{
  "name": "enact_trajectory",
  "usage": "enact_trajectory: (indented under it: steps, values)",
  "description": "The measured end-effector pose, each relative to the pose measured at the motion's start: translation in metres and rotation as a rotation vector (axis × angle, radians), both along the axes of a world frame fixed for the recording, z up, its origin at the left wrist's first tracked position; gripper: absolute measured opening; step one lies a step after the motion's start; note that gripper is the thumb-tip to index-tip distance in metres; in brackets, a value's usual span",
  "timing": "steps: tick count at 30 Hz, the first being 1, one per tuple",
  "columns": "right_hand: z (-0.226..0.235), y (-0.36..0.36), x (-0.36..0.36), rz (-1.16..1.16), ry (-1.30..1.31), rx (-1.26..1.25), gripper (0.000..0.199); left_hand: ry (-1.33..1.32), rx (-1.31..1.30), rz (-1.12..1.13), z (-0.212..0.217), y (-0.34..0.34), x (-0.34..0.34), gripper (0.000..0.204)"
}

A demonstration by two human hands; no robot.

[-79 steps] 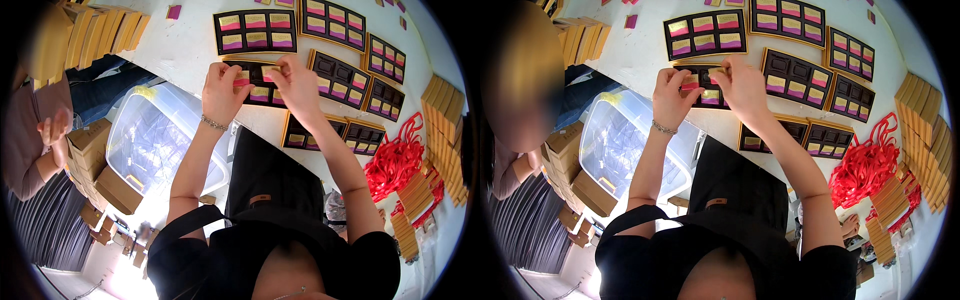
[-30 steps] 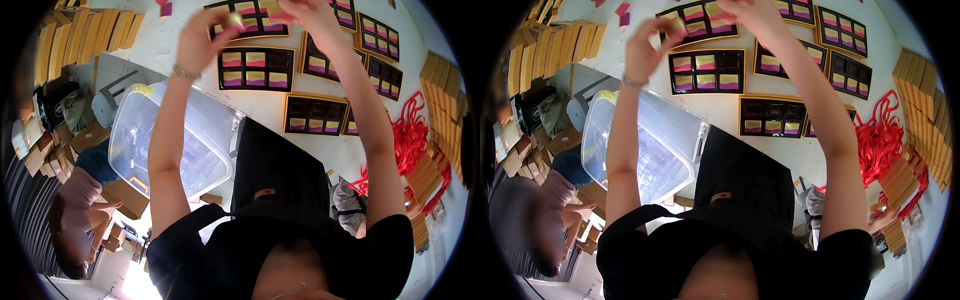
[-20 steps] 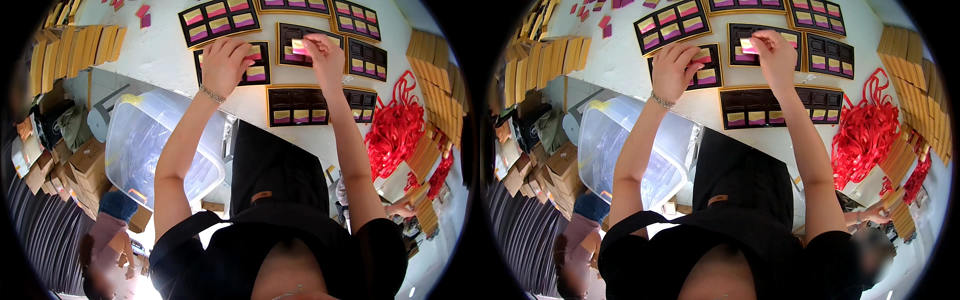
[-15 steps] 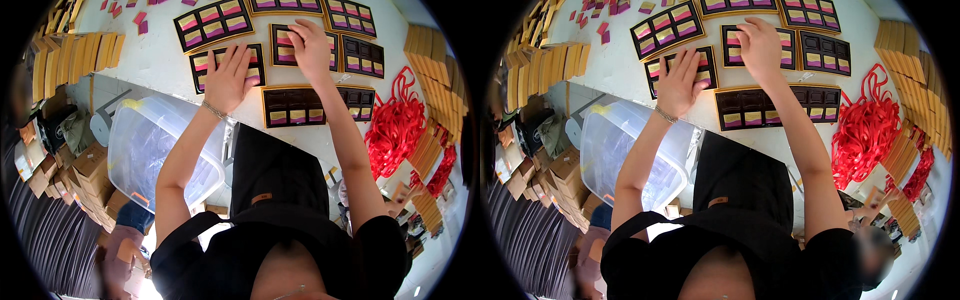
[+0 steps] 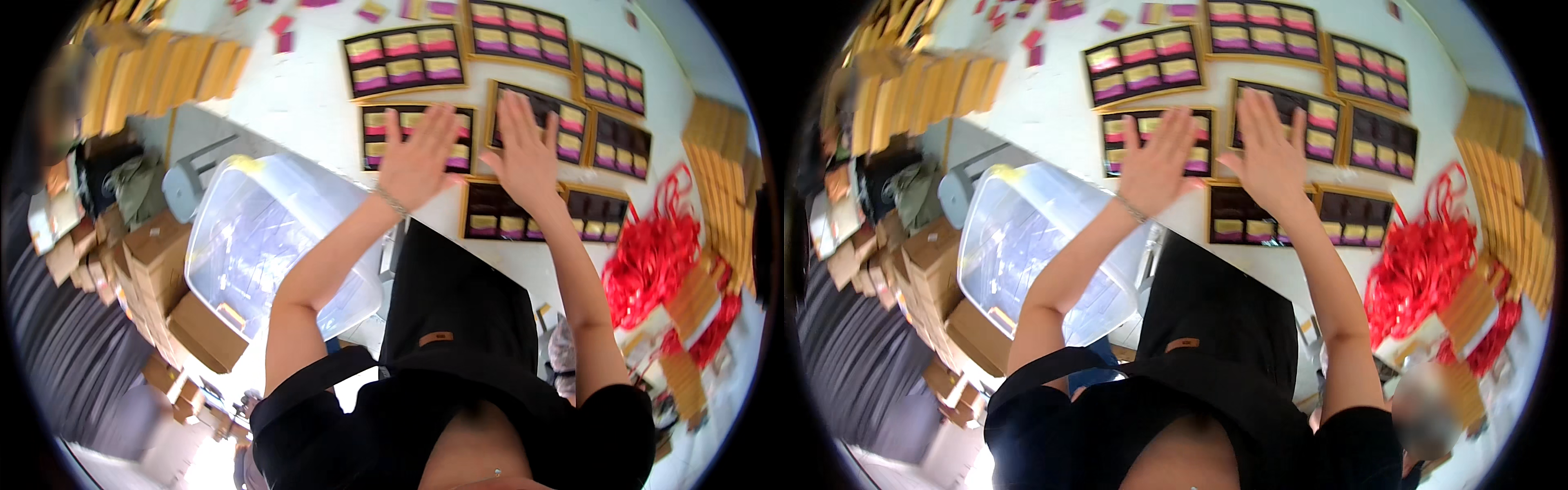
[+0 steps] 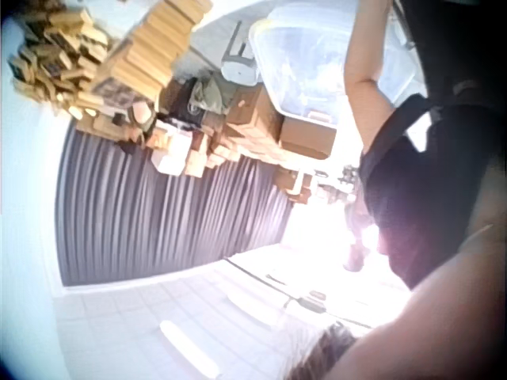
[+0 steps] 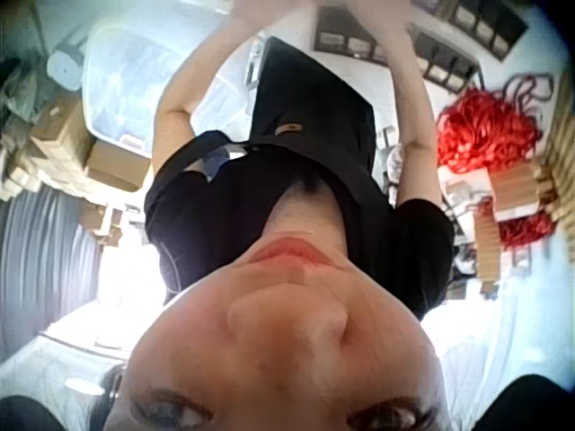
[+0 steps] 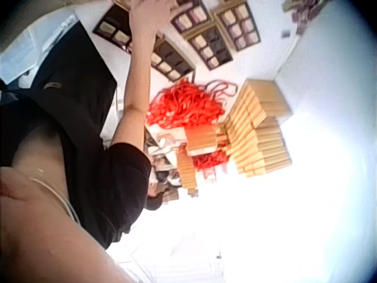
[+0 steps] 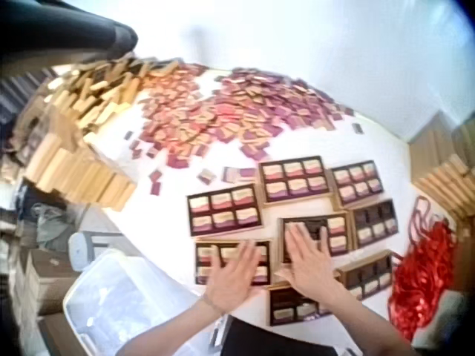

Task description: The person assembles cosmetic palettes by placing small pink and gold rectangular blocks into the compartments of black trays. They arrange the filled trays on a white table, occasionally stacking them or moving a clear plastic bin.

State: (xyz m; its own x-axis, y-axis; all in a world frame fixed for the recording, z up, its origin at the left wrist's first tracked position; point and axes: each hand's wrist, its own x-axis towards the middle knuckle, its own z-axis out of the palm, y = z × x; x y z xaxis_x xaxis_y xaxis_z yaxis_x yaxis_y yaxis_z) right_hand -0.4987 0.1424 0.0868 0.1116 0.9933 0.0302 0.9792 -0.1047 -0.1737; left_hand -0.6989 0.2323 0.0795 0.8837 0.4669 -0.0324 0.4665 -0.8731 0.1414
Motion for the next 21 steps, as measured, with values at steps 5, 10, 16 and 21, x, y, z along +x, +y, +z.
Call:
enact_trajectory:
  steps: [5, 10, 16, 21]
  values:
    - [0.044, 0.077, -0.004, 0.101, -0.004, 0.159, 0.07, -0.32, -0.056, 0.165, 0.033, 0.037, -0.009, 0.088]
    - [0.011, 0.246, -0.029, 0.289, 0.441, 0.482, 0.024, -0.586, 0.198, 0.69, -0.002, 0.224, -0.057, 0.046]
    - [-0.048, 0.39, -0.056, 0.652, 0.166, 0.556, 0.025, -0.177, 0.111, 0.753, -0.03, 0.266, -0.039, 0.035]
    - [-0.04, 0.396, -0.067, 0.759, 0.16, 0.642, 0.023, -0.898, -0.482, 0.971, -0.024, 0.256, -0.059, 0.037]
